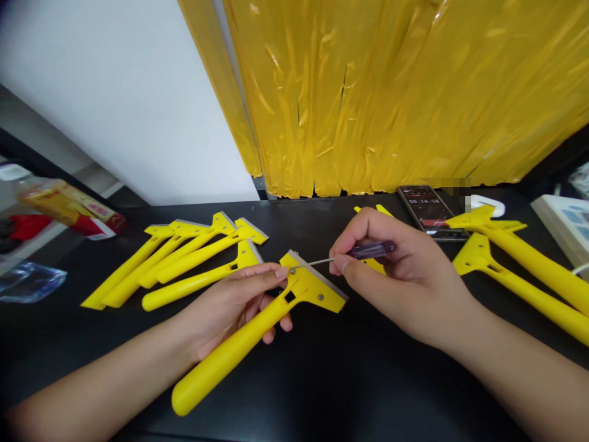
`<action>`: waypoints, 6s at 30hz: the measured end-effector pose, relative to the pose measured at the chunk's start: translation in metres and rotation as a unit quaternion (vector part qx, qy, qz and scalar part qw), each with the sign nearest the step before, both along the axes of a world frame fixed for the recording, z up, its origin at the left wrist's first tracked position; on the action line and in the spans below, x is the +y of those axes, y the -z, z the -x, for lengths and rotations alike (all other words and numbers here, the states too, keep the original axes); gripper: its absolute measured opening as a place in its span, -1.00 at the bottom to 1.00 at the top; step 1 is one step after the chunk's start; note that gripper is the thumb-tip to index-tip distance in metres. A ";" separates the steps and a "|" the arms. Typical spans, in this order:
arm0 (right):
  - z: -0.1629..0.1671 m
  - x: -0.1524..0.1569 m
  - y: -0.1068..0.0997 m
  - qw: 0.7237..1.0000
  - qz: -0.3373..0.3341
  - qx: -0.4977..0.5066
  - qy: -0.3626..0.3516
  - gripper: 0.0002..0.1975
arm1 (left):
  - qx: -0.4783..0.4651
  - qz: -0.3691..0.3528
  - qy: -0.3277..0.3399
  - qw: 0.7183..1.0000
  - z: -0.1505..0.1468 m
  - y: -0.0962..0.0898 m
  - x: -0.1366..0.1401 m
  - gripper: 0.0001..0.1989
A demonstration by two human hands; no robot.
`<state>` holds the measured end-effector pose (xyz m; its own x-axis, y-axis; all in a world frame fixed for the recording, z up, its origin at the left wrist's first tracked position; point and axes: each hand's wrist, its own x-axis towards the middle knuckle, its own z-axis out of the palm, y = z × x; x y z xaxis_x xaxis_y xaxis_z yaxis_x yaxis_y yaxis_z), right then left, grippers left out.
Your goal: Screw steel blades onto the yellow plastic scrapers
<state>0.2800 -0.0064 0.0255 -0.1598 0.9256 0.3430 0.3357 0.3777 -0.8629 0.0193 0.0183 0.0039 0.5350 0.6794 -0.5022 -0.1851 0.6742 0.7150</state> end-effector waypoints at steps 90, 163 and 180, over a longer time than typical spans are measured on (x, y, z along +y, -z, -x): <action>0.012 -0.021 -0.015 1.000 -0.008 0.012 0.021 -0.91 | 0.103 -0.117 -0.009 0.988 -0.001 0.007 -0.004 -0.73; 0.014 -0.017 -0.011 0.880 -0.257 -0.393 0.072 -0.86 | 0.134 -0.247 -0.117 0.953 -0.005 0.002 -0.007 -0.77; 0.017 -0.007 0.003 0.982 0.117 -0.148 0.014 -0.44 | 0.182 -0.360 -0.182 0.897 0.001 0.011 -0.003 -0.73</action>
<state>0.2625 -0.0133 0.0222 -0.1944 0.9790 0.0620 0.5915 0.1674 -0.7888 0.0182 0.0152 -0.0072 0.1026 0.9939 0.0402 0.0342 -0.0439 0.9984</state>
